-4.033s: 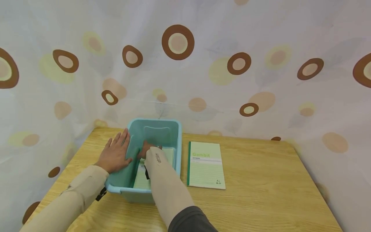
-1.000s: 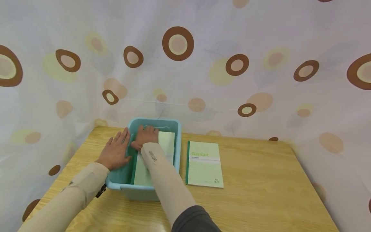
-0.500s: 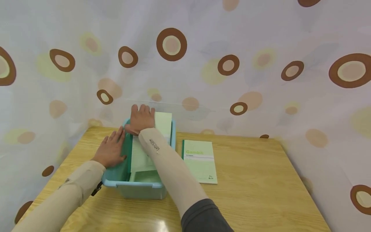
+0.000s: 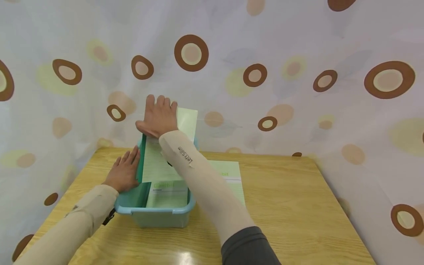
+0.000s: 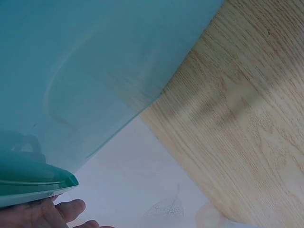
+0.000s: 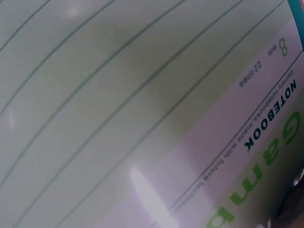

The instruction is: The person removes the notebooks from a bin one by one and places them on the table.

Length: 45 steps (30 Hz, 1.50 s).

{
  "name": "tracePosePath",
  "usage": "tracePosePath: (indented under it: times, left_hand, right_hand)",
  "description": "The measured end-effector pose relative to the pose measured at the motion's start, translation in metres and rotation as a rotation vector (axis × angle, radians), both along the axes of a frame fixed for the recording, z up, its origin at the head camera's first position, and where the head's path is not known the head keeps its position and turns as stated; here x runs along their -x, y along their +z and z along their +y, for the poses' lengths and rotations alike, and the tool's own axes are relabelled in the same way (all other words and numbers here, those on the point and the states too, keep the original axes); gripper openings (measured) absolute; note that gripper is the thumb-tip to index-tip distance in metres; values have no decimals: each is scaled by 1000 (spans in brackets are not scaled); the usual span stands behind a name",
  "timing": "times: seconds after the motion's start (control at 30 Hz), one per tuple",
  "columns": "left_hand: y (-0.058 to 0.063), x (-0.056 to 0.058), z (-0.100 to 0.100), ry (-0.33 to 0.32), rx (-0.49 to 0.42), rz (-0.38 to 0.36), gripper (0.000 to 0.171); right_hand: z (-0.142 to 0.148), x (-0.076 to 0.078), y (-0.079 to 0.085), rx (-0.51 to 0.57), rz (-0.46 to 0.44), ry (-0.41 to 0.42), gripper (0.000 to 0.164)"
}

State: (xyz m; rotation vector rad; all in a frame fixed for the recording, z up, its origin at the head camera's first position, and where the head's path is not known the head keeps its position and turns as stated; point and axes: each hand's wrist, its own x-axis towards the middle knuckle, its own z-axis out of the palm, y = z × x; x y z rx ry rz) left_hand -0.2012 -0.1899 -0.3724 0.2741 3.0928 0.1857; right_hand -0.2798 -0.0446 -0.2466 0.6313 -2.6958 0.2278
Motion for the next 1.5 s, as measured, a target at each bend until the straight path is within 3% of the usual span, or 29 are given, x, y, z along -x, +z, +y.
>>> tracePosePath:
  times: [0.3,0.57,0.9,1.5]
  left_hand:
    - [-2,-1,-1,-4,-18,5,90]
    - [-4,-2,-2,-17,-14,5,87]
    - [1,-6,-3,-15,-21,13,86]
    - [1,-3,-1,-25,-21,34,88]
  right_hand:
    - [31,1,35,102,-5,-18,39]
    - [82,14,31,145,-8,-61,34]
    - [157,32,-13,94,2,-109,32]
    - [290,45,-115,95,-130,-275,38]
